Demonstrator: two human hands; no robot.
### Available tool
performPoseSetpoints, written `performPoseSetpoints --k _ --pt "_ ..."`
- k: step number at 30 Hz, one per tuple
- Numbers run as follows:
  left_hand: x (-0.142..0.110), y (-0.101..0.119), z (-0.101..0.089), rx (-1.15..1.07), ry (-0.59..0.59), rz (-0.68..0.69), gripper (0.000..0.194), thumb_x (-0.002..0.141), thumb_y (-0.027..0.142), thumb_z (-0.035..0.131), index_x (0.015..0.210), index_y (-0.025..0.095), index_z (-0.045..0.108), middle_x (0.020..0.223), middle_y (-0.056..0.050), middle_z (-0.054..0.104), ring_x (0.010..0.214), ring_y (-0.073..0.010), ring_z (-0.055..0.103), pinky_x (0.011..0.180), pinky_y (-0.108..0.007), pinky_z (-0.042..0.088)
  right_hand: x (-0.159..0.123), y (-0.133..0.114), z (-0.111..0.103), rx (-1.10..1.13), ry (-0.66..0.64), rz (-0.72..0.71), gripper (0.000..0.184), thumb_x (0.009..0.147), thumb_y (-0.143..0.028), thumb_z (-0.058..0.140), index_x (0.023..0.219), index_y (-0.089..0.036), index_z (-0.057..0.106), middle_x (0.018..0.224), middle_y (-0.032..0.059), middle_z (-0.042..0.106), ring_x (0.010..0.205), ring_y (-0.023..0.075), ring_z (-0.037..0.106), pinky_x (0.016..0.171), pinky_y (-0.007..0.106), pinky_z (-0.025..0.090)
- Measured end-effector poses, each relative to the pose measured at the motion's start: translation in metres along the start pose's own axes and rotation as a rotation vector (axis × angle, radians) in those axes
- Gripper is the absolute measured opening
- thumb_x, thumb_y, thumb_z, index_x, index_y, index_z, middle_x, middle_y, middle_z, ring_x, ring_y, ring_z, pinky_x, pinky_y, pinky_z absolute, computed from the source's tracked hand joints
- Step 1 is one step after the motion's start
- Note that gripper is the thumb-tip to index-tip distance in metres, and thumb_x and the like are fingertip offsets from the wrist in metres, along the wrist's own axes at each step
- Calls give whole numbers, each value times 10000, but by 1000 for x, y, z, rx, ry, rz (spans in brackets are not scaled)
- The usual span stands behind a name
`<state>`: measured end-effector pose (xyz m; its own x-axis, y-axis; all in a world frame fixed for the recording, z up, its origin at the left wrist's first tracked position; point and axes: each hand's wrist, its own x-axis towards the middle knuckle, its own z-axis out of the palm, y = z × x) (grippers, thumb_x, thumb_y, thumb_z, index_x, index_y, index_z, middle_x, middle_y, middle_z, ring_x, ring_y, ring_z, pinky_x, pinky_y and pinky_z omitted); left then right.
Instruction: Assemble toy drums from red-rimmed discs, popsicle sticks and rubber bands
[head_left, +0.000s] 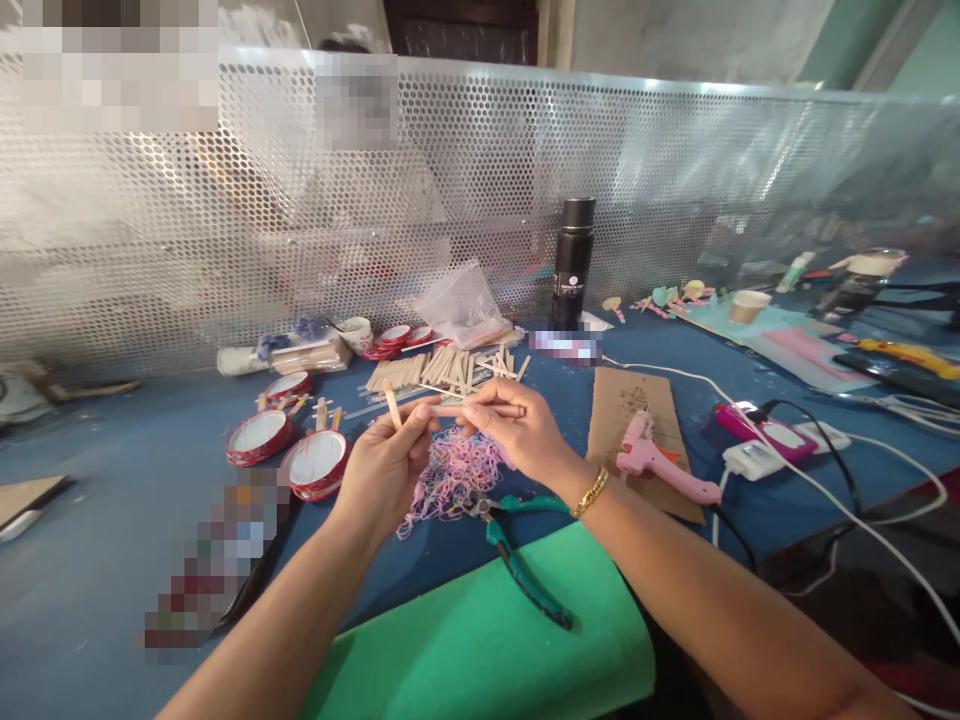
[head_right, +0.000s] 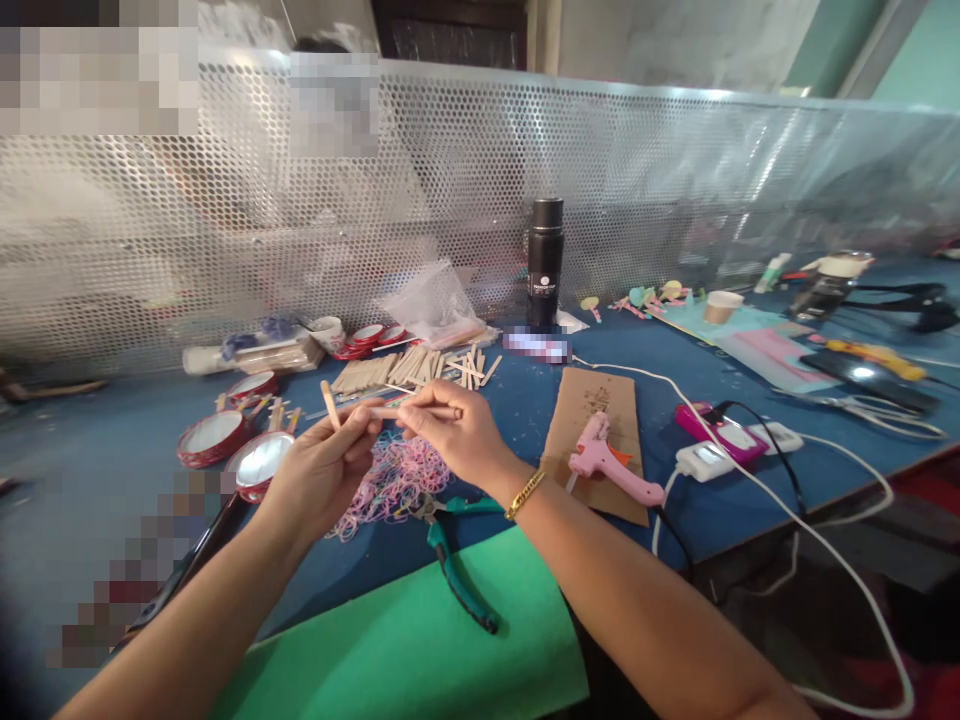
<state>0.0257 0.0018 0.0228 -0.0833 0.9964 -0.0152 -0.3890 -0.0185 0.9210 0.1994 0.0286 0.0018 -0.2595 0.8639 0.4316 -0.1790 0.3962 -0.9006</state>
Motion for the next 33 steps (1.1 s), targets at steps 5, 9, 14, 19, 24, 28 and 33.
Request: performPoseSetpoints --k 5,9,14,19,24,28,33 --pt "0 -2 -5 45 65 -28 568 616 383 977 1079 128 769 619 96 409 485 -28 308 416 -141 218 13 1 -39 -641 116 -117 228 977 -281 612 1138 -197 750 994 79 761 911 204 703 859 367 547" --pt "1 -3 -8 62 71 -25 580 584 421 976 1035 113 781 640 81 440 494 -28 309 407 -148 196 13 1 -58 -1180 29 51 287 934 -229 663 1198 -175 761 1033 125 774 992 263 697 906 386 507" --pt "3 -4 -9 63 75 -27 469 623 385 938 968 109 780 631 77 438 494 -30 302 410 -152 195 8 -3 -60 -1462 -101 323 273 976 -344 627 1081 -177 816 1065 168 794 1000 300 721 862 394 512" --pt "3 -8 -8 97 49 -46 415 661 373 910 954 116 768 631 72 449 488 -37 312 412 -160 188 7 -8 -58 -1563 -66 282 272 930 -401 682 959 -180 837 1056 183 796 1064 325 705 879 401 508" --pt "3 -11 -9 136 9 -58 431 645 424 920 909 126 755 619 70 447 485 -44 308 411 -170 179 9 -10 -43 -1547 -178 430 218 875 -276 683 947 -145 842 1025 204 812 1055 341 740 793 372 522" --pt "1 -11 -6 181 -5 -58 466 632 479 926 892 132 755 594 78 427 481 -47 296 415 -175 188 9 -9 -37 -1528 -177 430 213 855 -210 667 965 -123 829 1042 221 803 1028 351 752 760 366 515" --pt "-1 -11 -4 226 48 37 546 663 481 915 1081 161 766 589 103 372 474 -55 288 433 -184 179 7 -8 -37 -1139 -74 225 121 943 -224 622 893 -171 719 924 108 782 841 228 716 699 307 475"
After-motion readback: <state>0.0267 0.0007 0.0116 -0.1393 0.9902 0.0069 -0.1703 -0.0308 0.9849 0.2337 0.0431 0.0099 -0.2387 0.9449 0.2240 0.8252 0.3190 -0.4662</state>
